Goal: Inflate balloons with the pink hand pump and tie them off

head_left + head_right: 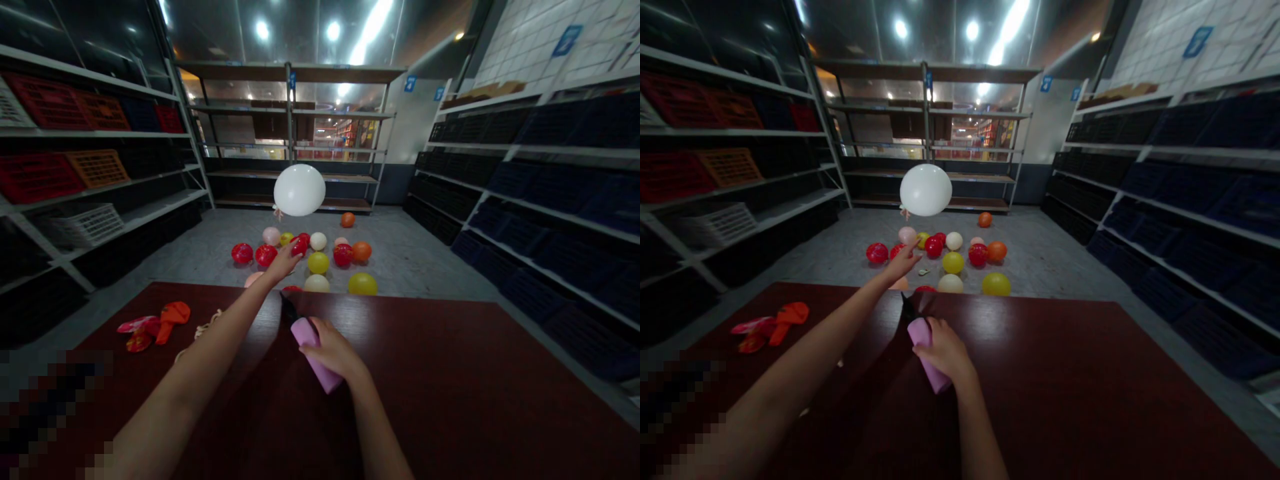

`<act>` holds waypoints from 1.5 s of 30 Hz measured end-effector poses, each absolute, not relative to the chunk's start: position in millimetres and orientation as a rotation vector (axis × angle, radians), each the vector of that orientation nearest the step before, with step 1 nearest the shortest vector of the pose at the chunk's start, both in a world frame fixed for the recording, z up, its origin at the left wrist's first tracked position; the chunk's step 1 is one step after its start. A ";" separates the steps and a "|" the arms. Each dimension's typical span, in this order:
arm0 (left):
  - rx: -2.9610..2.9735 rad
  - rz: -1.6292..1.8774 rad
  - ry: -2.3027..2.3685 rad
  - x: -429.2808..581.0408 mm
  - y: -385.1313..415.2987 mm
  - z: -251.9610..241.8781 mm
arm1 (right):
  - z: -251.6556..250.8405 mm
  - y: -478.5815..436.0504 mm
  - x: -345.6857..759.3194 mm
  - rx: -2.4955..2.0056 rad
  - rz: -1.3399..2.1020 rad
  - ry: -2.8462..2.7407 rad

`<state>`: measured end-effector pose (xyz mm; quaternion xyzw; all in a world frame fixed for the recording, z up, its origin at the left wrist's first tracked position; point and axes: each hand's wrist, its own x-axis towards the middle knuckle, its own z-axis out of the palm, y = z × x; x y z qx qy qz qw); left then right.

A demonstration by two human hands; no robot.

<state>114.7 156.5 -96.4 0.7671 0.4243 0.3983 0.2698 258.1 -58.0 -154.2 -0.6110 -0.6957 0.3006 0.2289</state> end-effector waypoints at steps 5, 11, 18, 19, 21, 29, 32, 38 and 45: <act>2.095 1.140 1.211 75.6 133.3 -121.4 | -156.0 -56.9 253.6 -1.591 0.847 -1.833; 1.872 1.256 1.370 -13.7 87.9 -136.2 | -154.7 -52.9 248.1 -1.492 1.038 -1.522; 1.715 1.331 1.562 -105.0 22.9 -161.3 | -147.0 -63.3 225.4 -1.134 1.667 -0.963; 1.725 1.300 1.579 -111.0 14.1 -167.5 | -146.5 -65.4 220.9 -1.063 1.738 -0.932; 1.764 1.253 1.612 -119.5 -0.6 -178.3 | -146.8 -69.0 212.2 -0.943 1.839 -0.932; 1.894 1.260 2.093 -146.0 -10.2 -185.5 | -158.2 -77.8 188.5 -0.827 2.115 -1.081; 1.854 1.126 2.266 -149.0 -7.0 -186.8 | -160.2 -79.5 184.4 -0.845 2.106 -1.105; 1.705 1.094 2.340 -149.1 -10.3 -186.3 | -158.7 -80.3 183.4 -0.859 2.108 -1.145; 1.610 1.591 1.875 -146.2 -20.4 -168.3 | -159.3 -79.0 182.0 -0.886 2.087 -1.177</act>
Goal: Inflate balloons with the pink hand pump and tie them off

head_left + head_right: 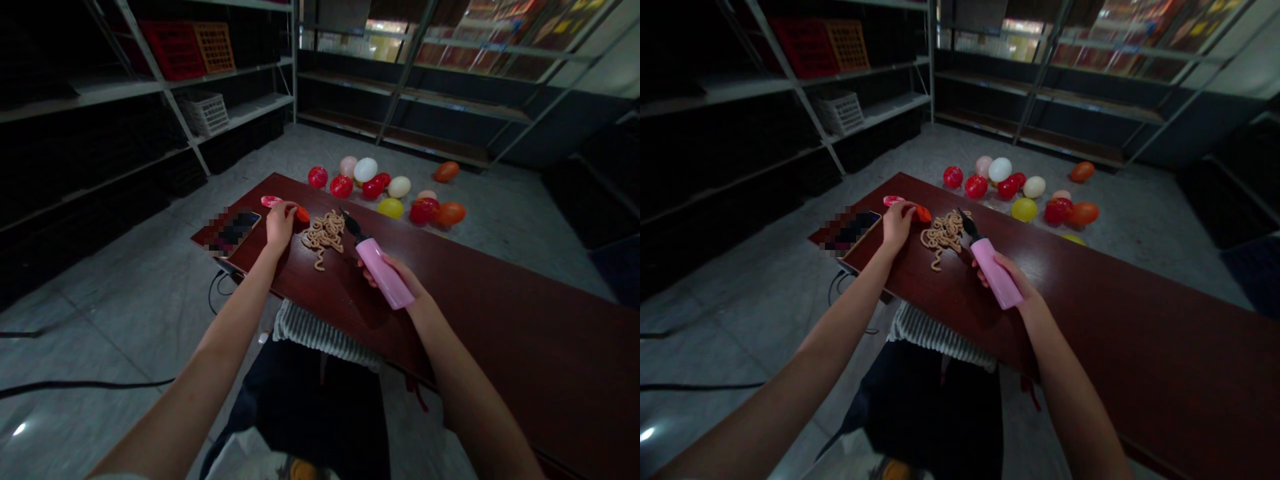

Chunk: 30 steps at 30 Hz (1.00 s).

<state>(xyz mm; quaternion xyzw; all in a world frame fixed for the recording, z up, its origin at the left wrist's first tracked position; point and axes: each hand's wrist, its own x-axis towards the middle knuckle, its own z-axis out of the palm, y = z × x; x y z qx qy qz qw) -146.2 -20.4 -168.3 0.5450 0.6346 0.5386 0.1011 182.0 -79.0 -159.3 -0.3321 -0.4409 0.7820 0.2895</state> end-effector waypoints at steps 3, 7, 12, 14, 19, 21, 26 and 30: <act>1.133 1.820 1.593 -132.1 -17.7 -156.6 | -160.5 -77.1 183.1 -0.891 2.085 -1.162; 0.453 1.723 1.176 -108.2 -16.4 -146.1 | -159.7 -76.4 183.5 -0.899 2.094 -1.149; 0.298 1.538 0.892 -90.7 -18.5 -135.9 | -156.6 -78.3 183.3 -0.835 2.088 -1.072; 0.380 1.552 0.823 -86.6 -18.3 -130.3 | -155.4 -78.6 183.9 -0.796 2.080 -1.046; 0.450 1.680 0.776 -62.2 -25.8 -133.1 | -153.3 -77.3 186.8 -0.703 2.053 -1.038; 0.314 1.620 0.788 -45.7 -33.4 -141.4 | -153.6 -76.2 188.1 -0.701 2.065 -1.046; 0.075 1.490 0.737 -19.0 -46.4 -143.8 | -156.2 -73.7 189.6 -0.706 2.102 -1.027; -0.025 1.375 0.684 -23.2 -45.2 -129.2 | -155.0 -73.5 189.4 -0.681 2.080 -1.026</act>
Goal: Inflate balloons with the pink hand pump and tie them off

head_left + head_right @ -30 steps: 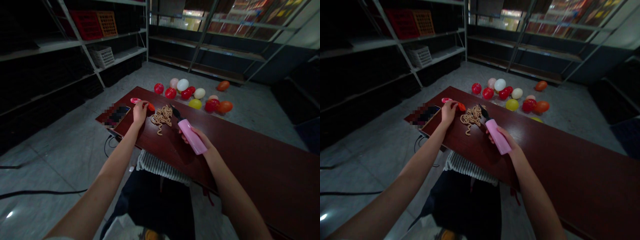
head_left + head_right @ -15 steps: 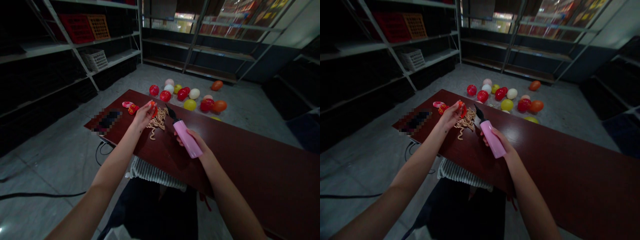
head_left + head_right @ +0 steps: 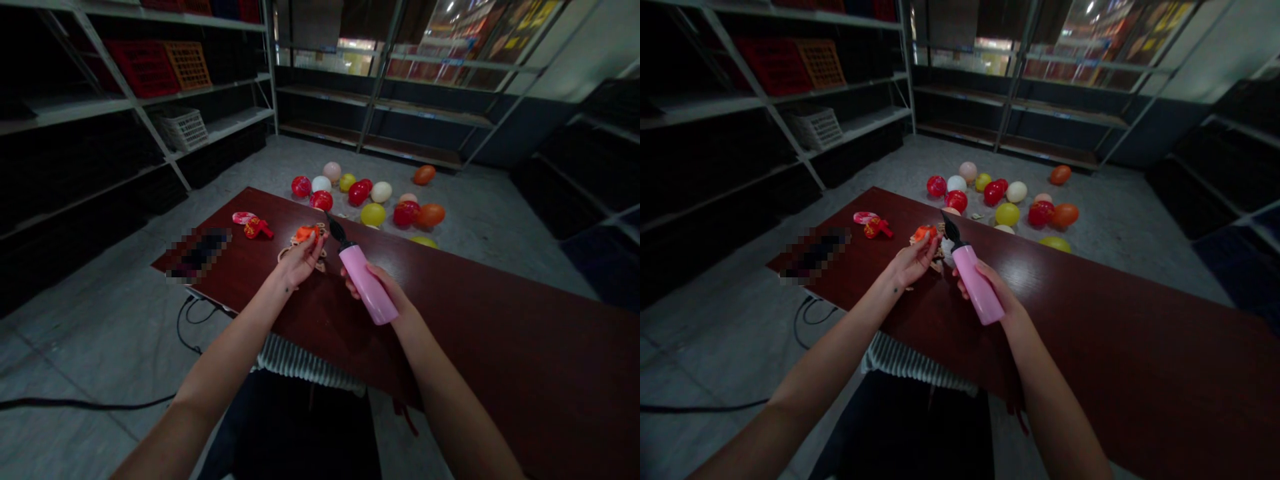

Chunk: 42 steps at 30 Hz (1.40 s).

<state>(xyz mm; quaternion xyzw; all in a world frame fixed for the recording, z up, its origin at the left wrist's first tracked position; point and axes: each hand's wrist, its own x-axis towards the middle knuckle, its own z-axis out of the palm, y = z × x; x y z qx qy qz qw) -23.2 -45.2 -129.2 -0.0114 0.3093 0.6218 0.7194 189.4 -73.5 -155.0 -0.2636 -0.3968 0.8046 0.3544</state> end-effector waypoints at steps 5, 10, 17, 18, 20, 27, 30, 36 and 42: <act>-0.035 1.318 0.677 -26.7 -46.5 -126.7 | -148.5 -75.0 189.4 -0.652 2.041 -1.021; 0.169 1.320 0.686 -18.0 -43.1 -127.5 | -144.9 -74.3 193.6 -0.638 2.029 -1.007; 0.382 1.490 0.726 -6.8 17.7 -103.0 | -138.5 -76.1 215.9 -0.632 2.007 -0.939; 0.405 1.505 0.728 -3.9 30.4 -99.2 | -137.5 -76.6 218.9 -0.622 2.002 -0.940; 0.470 1.508 0.729 3.9 54.0 -94.2 | -136.1 -77.0 223.2 -0.605 1.988 -0.948; 0.657 1.360 0.720 40.2 85.9 -108.6 | -138.2 -72.7 228.4 -0.595 1.924 -0.941; 0.609 1.264 0.682 48.8 83.1 -112.6 | -140.9 -70.9 231.1 -0.606 1.894 -0.950; 0.467 1.200 0.593 47.5 80.9 -104.1 | -142.6 -70.9 233.1 -0.624 1.919 -0.907; 0.498 1.195 0.621 51.5 76.6 -103.8 | -143.6 -70.0 230.6 -0.625 1.932 -0.901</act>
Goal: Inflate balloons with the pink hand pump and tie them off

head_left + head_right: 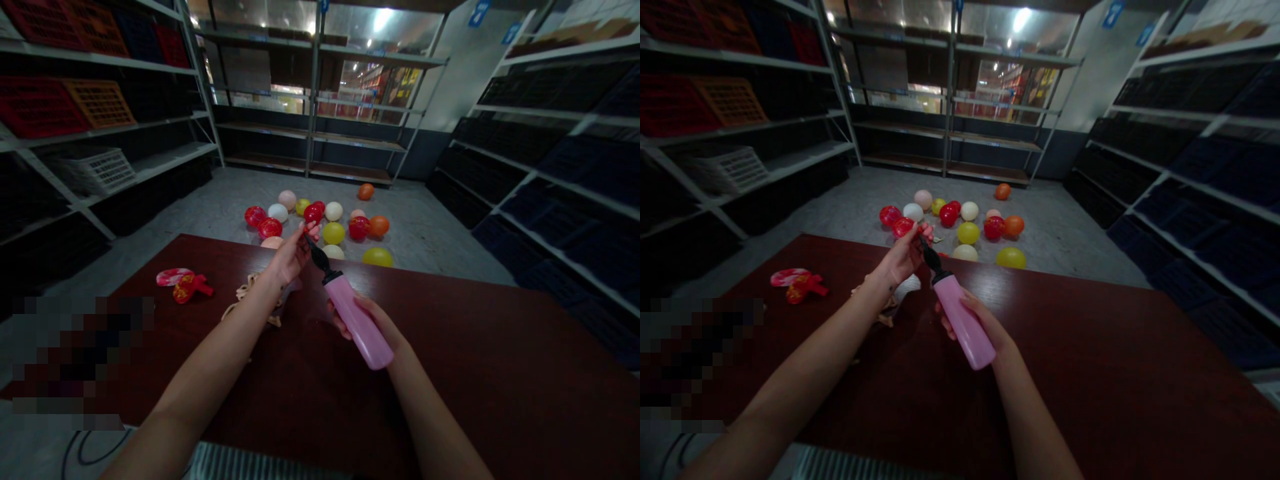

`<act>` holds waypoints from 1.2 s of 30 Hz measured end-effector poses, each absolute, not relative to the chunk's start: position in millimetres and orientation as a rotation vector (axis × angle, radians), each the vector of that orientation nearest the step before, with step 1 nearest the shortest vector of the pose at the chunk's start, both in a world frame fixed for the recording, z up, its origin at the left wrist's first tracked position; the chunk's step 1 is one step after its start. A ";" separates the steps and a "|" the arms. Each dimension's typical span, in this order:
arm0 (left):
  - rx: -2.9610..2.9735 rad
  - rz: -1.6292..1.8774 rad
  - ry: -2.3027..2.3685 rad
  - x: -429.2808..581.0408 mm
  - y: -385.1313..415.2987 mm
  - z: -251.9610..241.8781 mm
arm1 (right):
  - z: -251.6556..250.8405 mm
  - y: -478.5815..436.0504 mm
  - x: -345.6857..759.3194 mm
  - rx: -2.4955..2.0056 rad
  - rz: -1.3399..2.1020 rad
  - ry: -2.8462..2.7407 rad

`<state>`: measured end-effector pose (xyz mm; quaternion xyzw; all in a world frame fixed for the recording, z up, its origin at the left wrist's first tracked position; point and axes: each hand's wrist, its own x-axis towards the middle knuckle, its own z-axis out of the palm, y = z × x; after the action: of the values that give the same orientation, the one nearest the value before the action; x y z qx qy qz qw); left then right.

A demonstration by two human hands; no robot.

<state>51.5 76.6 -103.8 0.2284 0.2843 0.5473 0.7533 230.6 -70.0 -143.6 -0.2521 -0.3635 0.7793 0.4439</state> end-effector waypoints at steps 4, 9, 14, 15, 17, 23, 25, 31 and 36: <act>0.528 1.157 0.615 57.2 70.8 -103.2 | -145.2 -69.4 229.7 -0.623 1.900 -0.901; 0.513 1.126 0.630 62.1 64.2 -102.7 | -144.7 -70.2 230.4 -0.618 1.866 -0.941; 0.526 1.151 0.643 66.6 58.4 -100.4 | -143.0 -70.1 230.2 -0.621 1.893 -0.872; 0.517 1.165 0.644 67.5 57.4 -99.2 | -142.7 -70.0 229.7 -0.619 1.901 -0.863; 0.489 1.186 0.643 69.6 55.5 -97.0 | -142.2 -69.9 228.7 -0.619 1.917 -0.849; 0.413 1.100 0.649 75.7 49.1 -98.7 | -139.6 -69.6 227.9 -0.624 1.933 -0.826; 0.421 1.090 0.653 76.4 48.3 -101.3 | -138.7 -69.0 229.1 -0.624 1.935 -0.840; 0.437 1.110 0.688 78.3 49.7 -109.7 | -137.2 -68.1 232.2 -0.653 1.935 -0.876; 0.446 1.062 0.605 85.2 45.3 -114.6 | -136.7 -69.3 232.8 -0.673 1.916 -0.906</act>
<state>85.2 45.3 -114.6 0.2078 0.2818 0.4942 0.7957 232.8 -69.3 -136.7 -0.2712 -0.3654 0.7725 0.4430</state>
